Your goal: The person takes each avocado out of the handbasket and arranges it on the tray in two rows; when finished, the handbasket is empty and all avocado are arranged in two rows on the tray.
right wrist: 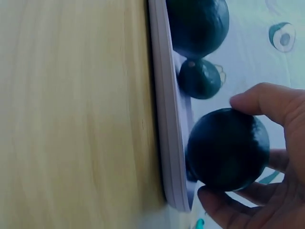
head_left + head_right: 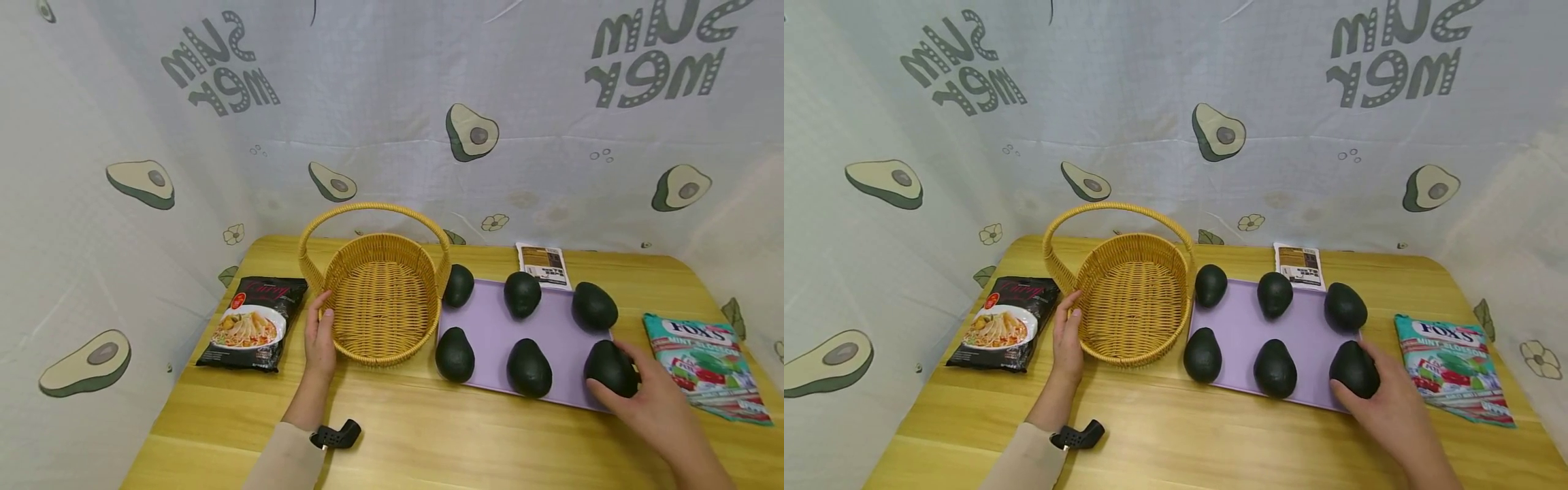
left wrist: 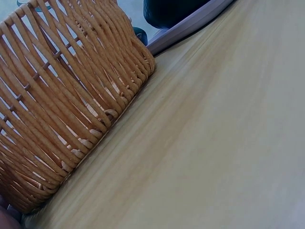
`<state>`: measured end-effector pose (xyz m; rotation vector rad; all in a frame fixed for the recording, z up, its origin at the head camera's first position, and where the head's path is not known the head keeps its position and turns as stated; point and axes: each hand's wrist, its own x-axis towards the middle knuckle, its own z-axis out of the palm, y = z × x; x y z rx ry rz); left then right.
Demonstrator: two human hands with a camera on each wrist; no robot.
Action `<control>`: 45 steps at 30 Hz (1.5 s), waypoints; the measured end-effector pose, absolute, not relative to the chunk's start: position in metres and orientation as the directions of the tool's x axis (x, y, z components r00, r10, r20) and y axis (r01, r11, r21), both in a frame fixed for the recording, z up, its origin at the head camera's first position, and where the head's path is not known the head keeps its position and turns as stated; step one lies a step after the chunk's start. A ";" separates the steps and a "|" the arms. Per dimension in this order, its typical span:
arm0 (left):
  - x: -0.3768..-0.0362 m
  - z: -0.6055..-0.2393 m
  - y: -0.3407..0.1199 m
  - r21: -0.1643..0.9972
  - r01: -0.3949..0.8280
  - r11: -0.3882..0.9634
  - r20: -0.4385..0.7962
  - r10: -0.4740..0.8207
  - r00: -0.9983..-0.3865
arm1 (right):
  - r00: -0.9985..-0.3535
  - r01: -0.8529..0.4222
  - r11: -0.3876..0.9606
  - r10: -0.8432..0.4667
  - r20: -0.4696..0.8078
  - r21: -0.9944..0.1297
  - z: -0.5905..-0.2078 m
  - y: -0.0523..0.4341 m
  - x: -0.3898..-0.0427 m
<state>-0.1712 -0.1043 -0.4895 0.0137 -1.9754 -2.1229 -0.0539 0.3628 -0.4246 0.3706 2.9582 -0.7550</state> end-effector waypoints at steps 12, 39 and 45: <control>-0.171 -0.490 -0.105 0.982 0.179 -0.065 0.165 -0.183 -0.969 | -0.943 0.295 0.871 0.199 -0.268 -0.393 -0.425 0.375 -0.046; -0.172 -0.491 -0.105 0.981 0.185 -0.063 0.173 -0.170 -0.970 | -0.936 0.333 0.844 0.242 -0.255 -0.420 -0.425 0.368 -0.047; -0.172 -0.491 -0.105 0.981 0.182 -0.066 0.169 -0.169 -0.971 | -0.942 0.320 0.863 0.247 -0.228 -0.390 -0.425 0.368 -0.043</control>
